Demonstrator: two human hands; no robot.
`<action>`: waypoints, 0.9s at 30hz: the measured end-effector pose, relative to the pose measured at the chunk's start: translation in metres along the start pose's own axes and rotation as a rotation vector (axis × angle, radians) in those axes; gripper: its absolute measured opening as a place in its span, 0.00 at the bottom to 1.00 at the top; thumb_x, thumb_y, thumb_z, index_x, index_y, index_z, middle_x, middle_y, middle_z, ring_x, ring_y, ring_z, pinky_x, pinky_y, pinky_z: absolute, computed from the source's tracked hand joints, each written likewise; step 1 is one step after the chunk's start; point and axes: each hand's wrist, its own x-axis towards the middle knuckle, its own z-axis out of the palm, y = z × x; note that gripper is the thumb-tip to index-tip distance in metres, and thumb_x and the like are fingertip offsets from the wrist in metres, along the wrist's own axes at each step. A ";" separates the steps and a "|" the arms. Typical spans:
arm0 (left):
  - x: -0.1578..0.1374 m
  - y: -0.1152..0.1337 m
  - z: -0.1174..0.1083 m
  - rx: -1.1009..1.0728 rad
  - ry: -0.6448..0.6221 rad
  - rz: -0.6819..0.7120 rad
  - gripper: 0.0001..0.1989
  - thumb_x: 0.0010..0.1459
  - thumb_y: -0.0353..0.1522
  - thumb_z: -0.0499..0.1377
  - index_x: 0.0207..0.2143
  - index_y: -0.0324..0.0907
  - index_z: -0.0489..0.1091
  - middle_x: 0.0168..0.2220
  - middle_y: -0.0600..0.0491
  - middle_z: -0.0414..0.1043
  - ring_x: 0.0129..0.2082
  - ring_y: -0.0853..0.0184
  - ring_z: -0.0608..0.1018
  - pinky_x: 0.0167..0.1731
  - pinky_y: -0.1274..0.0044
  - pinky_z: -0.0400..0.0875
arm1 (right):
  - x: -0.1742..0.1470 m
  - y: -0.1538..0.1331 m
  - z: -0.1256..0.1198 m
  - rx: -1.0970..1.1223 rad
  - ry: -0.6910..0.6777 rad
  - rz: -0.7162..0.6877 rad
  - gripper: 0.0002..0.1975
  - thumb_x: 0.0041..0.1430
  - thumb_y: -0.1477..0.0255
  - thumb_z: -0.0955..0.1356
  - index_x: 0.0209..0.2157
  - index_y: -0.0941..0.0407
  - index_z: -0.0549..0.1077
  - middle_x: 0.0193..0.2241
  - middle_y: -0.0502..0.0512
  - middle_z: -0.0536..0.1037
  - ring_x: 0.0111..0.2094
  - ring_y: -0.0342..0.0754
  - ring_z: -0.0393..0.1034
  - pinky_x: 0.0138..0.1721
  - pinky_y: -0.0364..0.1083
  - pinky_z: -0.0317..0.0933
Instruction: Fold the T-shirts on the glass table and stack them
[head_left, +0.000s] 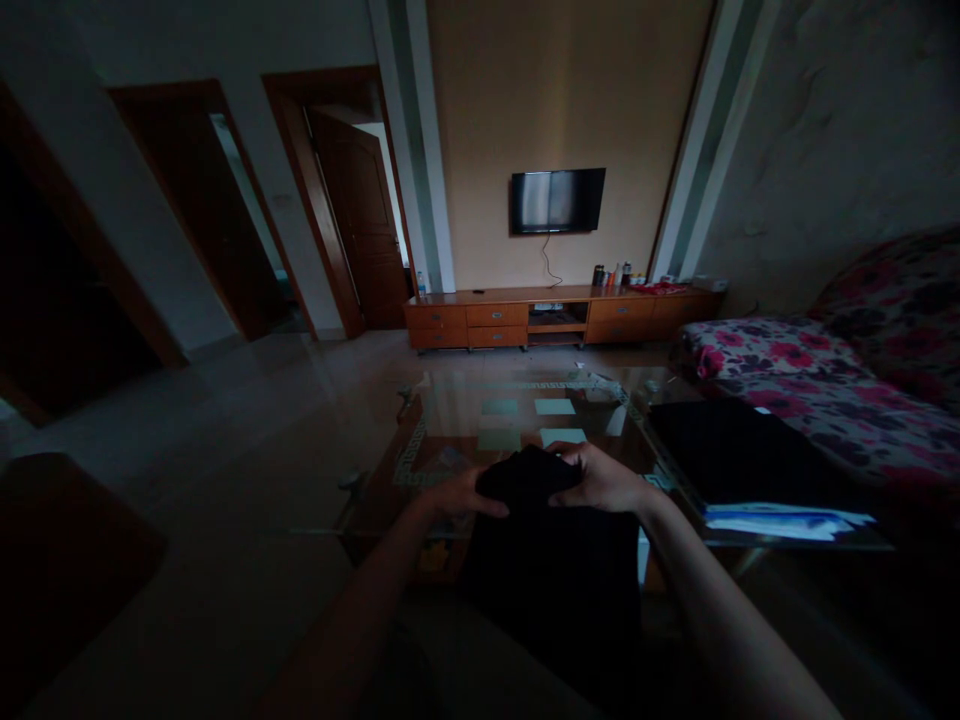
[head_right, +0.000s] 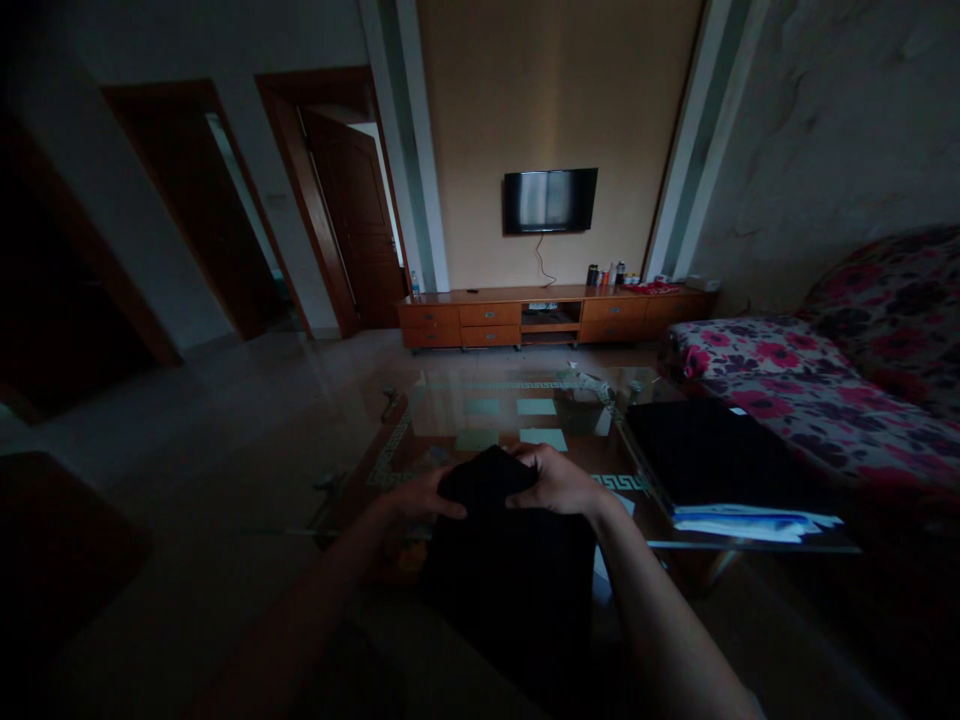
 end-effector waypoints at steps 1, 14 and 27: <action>0.001 -0.002 0.001 -0.018 0.007 -0.009 0.42 0.39 0.42 0.77 0.57 0.40 0.71 0.54 0.44 0.77 0.53 0.52 0.78 0.55 0.63 0.71 | 0.000 0.003 -0.001 -0.010 0.001 0.010 0.11 0.49 0.64 0.76 0.30 0.57 0.79 0.37 0.51 0.76 0.38 0.47 0.71 0.40 0.43 0.66; 0.011 -0.006 0.022 0.175 0.233 0.125 0.35 0.51 0.41 0.70 0.59 0.41 0.69 0.54 0.46 0.76 0.54 0.54 0.76 0.55 0.65 0.69 | 0.013 0.026 0.017 -0.336 0.219 0.022 0.14 0.51 0.64 0.76 0.37 0.57 0.78 0.46 0.58 0.74 0.48 0.53 0.69 0.53 0.52 0.64; 0.010 0.000 0.030 0.187 0.244 0.188 0.38 0.52 0.42 0.70 0.63 0.41 0.65 0.58 0.43 0.73 0.58 0.51 0.73 0.59 0.62 0.66 | 0.017 0.022 0.031 -0.269 0.229 -0.082 0.24 0.53 0.70 0.75 0.53 0.55 0.76 0.55 0.61 0.73 0.55 0.56 0.69 0.59 0.55 0.62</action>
